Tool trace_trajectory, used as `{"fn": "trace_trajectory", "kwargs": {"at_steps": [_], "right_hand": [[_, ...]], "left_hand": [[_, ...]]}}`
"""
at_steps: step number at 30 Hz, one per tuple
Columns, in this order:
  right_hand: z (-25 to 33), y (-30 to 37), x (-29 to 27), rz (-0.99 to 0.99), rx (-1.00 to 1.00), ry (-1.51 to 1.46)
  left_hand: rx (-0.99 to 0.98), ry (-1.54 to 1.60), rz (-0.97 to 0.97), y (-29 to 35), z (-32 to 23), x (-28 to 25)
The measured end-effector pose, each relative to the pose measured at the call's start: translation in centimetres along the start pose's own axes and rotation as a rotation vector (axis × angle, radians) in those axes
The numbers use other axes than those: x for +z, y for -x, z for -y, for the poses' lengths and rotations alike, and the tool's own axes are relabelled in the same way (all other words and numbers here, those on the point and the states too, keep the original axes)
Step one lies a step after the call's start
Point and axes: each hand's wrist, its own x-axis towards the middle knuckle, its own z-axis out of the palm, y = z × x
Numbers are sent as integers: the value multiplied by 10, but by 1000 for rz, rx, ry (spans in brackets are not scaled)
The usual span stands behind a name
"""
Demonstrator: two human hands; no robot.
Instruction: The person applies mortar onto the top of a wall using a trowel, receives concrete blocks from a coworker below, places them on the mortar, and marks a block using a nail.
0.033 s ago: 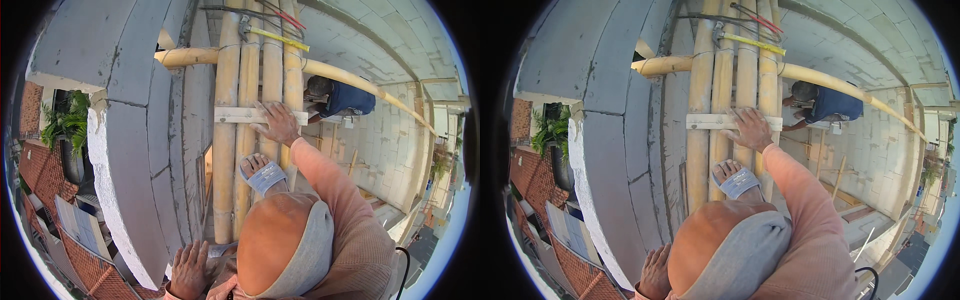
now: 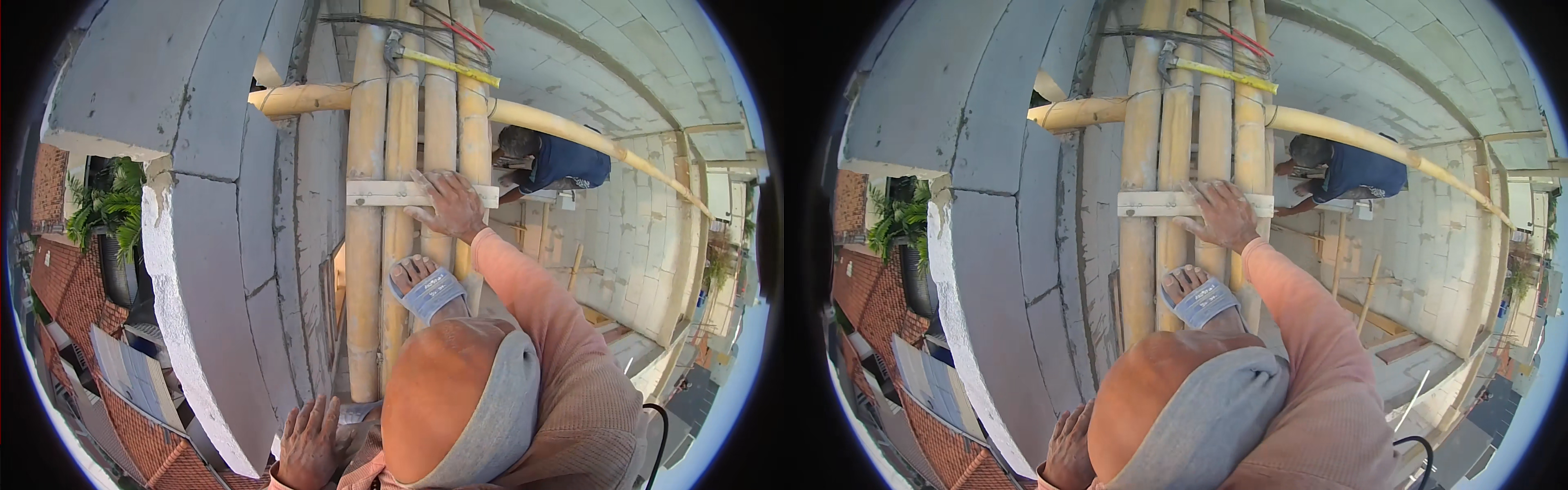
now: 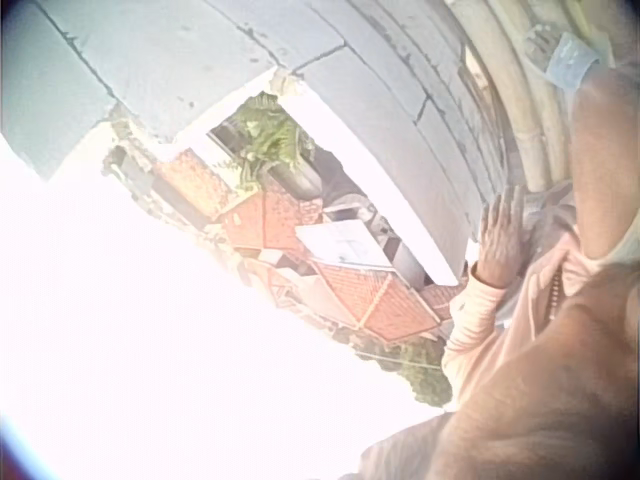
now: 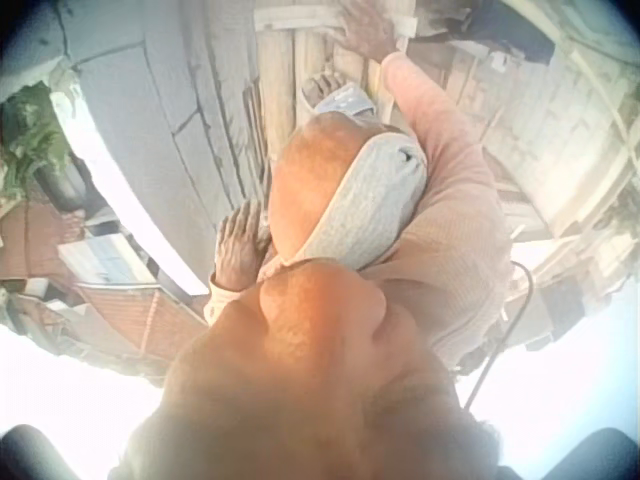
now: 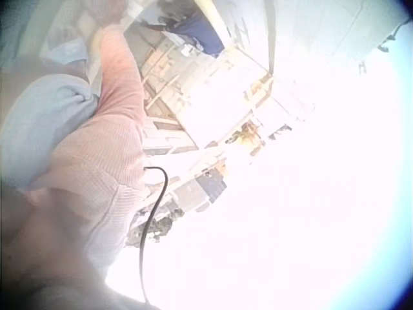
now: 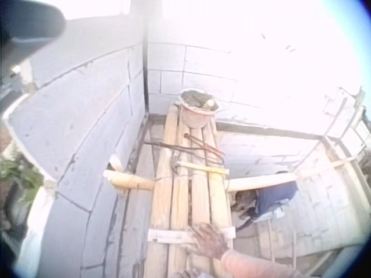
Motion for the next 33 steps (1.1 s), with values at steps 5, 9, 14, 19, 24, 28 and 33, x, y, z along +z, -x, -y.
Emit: {"fn": "trace_trajectory", "kwargs": {"at_steps": [5, 9, 14, 19, 24, 28, 33], "right_hand": [[6, -3, 3, 28, 9, -18], [-1, -7, -4, -20, 1, -34], [-2, -4, -1, -47, -5, -10], [-5, -1, -6, -44, 8, -17], [-6, -1, 1, -56, 4, -44], [-5, 1, 7, -28, 26, -53], [-2, 0, 0, -71, 2, -48]], "left_hand": [[47, -24, -2, -15, 5, 0], [15, -50, -7, -16, 5, -1], [34, 106, -12, -19, 16, 7], [9, 104, 39, -28, 6, -1], [45, 27, 41, -25, 7, -1], [5, 8, 67, -30, 5, -4], [-1, 20, 89, -30, 6, -8]]}}
